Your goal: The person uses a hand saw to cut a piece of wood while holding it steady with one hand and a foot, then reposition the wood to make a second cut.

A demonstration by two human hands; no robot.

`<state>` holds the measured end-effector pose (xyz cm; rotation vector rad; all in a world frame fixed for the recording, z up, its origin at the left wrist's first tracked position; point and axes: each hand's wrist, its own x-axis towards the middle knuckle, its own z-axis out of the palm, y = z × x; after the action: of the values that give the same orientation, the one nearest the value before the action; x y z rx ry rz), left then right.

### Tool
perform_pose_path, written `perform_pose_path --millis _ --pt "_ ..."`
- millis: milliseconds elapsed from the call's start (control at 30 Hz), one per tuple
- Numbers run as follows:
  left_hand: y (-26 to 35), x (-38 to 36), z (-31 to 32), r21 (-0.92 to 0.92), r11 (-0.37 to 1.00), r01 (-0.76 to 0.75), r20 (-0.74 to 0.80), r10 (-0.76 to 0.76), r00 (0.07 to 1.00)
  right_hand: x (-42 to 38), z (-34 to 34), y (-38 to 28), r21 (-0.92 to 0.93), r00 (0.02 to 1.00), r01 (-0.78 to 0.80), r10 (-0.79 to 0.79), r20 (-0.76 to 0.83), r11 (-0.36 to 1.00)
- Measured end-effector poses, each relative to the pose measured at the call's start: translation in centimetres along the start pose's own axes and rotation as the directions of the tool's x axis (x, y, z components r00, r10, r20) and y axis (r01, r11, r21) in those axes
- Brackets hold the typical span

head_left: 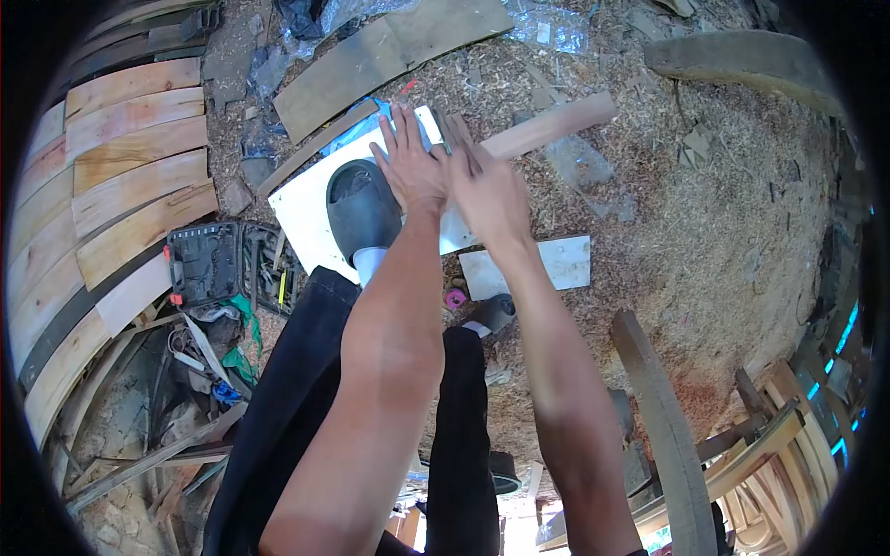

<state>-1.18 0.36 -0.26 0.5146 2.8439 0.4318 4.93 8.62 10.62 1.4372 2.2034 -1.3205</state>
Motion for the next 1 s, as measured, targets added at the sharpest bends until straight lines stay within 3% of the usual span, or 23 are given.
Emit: perform_pose_path --millis 67,100,133,167,233,367,500,633,833,933,967,1000 --pt "0.1 0.1 -0.4 0.012 1.0 0.022 0.015 -0.022 1.0 -4.4 -2.5 1.3 0.11 0.998 0.053 -0.056 0.029 0.993" --pt "-0.1 0.0 -0.4 0.009 0.999 0.032 0.016 -0.032 0.999 -7.3 -4.8 1.9 0.008 0.986 -0.057 0.055 0.157 0.998" --pt "0.1 0.1 -0.4 0.005 0.999 0.036 0.008 -0.036 0.999 -10.9 -6.9 2.1 0.033 0.979 -0.131 0.124 0.162 0.991" --pt "0.3 0.1 -0.4 0.001 0.999 0.039 0.002 -0.039 0.999 -13.8 -8.5 3.2 0.013 0.99 -0.076 0.074 0.119 0.997" --pt "0.4 0.0 -0.2 0.001 0.999 0.043 -0.004 -0.043 0.999 -18.3 -10.6 4.6 0.124 0.975 -0.213 0.203 0.089 0.969" --pt "0.2 0.1 -0.1 0.017 0.999 0.029 -0.018 -0.029 0.999 -16.9 -9.4 5.6 0.075 0.988 -0.139 0.133 0.085 0.987" --pt "0.3 0.1 -0.2 0.019 1.0 0.014 -0.011 -0.014 1.0 -6.8 -2.5 4.5 0.112 0.999 0.005 -0.009 0.039 0.994" --pt "-0.5 0.2 0.0 0.003 1.0 0.009 0.011 -0.009 1.0 1.4 2.0 0.8 -0.005 0.993 0.093 -0.093 -0.072 0.996" --pt "0.1 0.2 -0.1 0.002 1.0 -0.008 -0.004 0.008 1.0 -2.2 0.4 2.7 0.057 0.996 0.075 -0.073 -0.041 0.996" --pt "-0.2 -0.2 -0.3 0.008 1.0 0.02 0.002 -0.02 1.0 -10.1 -5.0 2.6 0.138 0.991 -0.111 0.099 0.093 0.984" --pt "0.2 0.0 -0.3 0.007 1.0 0.015 -0.014 -0.015 1.0 -12.6 -6.2 3.9 0.094 1.0 -0.021 0.019 0.02 0.995" --pt "0.2 0.0 -0.3 0.011 1.0 0.023 -0.013 -0.023 1.0 -15.5 -7.7 4.4 0.133 0.993 -0.108 0.1 0.061 0.985"
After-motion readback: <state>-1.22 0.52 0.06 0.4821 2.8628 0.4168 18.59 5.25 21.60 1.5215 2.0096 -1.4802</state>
